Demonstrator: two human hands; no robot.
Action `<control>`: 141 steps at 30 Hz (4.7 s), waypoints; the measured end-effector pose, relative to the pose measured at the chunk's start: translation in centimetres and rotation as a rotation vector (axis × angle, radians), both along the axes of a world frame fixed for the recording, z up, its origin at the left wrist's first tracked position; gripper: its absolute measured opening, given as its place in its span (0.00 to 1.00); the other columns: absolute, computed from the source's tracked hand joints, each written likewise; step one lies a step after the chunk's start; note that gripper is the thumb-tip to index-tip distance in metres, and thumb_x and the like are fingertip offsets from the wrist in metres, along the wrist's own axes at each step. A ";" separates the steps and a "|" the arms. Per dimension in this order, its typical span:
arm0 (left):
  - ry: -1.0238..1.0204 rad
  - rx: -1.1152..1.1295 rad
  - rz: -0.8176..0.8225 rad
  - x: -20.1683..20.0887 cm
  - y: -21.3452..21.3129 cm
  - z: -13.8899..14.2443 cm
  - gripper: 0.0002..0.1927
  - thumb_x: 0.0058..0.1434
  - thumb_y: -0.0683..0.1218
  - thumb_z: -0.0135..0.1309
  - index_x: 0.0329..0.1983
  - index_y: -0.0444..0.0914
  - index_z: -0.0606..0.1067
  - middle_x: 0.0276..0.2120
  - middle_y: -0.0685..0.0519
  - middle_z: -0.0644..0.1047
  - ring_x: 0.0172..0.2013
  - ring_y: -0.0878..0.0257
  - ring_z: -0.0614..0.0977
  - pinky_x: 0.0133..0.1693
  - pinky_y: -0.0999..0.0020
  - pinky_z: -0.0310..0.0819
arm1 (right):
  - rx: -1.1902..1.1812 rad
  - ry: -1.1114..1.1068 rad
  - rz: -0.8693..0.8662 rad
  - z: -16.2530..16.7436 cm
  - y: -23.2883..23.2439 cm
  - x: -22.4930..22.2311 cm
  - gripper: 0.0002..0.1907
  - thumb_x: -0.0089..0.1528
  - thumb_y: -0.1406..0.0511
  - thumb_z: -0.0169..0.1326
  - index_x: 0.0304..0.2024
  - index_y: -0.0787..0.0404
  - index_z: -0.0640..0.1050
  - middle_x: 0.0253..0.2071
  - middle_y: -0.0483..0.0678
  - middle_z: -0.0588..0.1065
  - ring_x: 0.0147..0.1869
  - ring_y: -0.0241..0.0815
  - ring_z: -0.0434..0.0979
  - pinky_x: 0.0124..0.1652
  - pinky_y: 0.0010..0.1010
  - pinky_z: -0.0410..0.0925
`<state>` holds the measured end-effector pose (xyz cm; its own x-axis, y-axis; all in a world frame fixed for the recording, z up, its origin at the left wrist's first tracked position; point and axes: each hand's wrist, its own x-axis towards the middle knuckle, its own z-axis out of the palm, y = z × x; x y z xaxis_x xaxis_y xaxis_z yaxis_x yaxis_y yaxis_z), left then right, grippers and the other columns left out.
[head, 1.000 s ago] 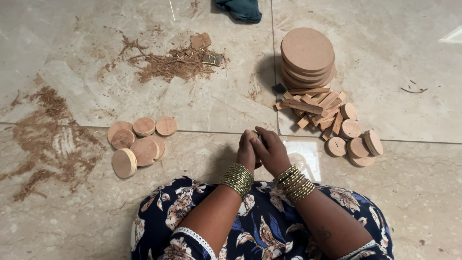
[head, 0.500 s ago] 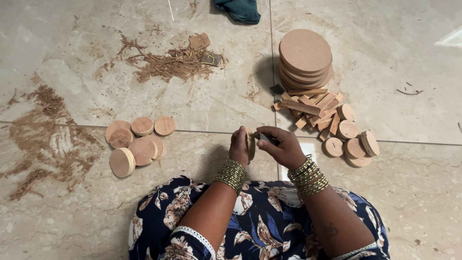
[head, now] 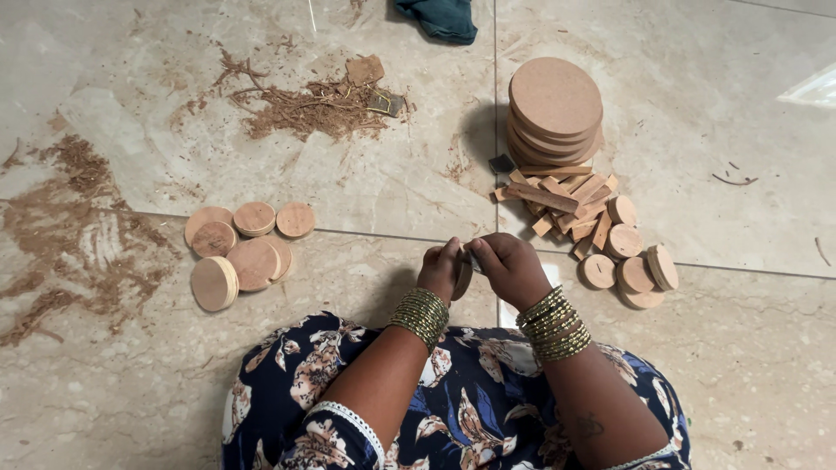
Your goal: The person sits on the floor assembling small wooden toy pieces, fitting small wooden sticks into slots on round wooden discs by hand and setting completed discs aside. They pick pieces one at a time from piles of cut wood on the floor and press the parts together.
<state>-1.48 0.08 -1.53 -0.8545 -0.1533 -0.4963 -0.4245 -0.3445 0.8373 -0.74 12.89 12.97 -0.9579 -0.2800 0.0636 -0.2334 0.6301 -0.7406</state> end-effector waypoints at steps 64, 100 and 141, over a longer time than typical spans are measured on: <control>-0.130 0.733 -0.085 0.9 -3.1 5.4 0.30 0.66 0.69 0.41 0.56 0.44 0.73 0.50 0.54 0.77 0.51 0.61 0.79 0.51 0.62 0.76 | -0.171 0.201 0.085 -4.0 -4.6 2.0 0.25 0.67 0.60 0.49 0.65 0.63 0.72 0.63 0.60 0.69 0.65 0.59 0.71 0.62 0.44 0.65; 0.002 0.240 0.146 2.1 -1.0 -0.7 0.16 0.69 0.47 0.46 0.42 0.31 0.80 0.35 0.50 0.80 0.33 0.60 0.76 0.34 0.66 0.67 | -0.037 0.135 -0.059 -3.2 -2.0 0.0 0.17 0.66 0.59 0.50 0.46 0.61 0.83 0.44 0.53 0.81 0.49 0.50 0.81 0.53 0.39 0.72; 0.150 -0.460 0.028 2.2 -1.3 3.7 0.14 0.61 0.49 0.52 0.43 0.38 0.81 0.37 0.45 0.84 0.39 0.55 0.87 0.43 0.62 0.80 | 0.013 0.362 0.056 -5.7 -1.8 0.1 0.14 0.66 0.62 0.52 0.43 0.62 0.85 0.46 0.53 0.82 0.49 0.45 0.80 0.51 0.35 0.71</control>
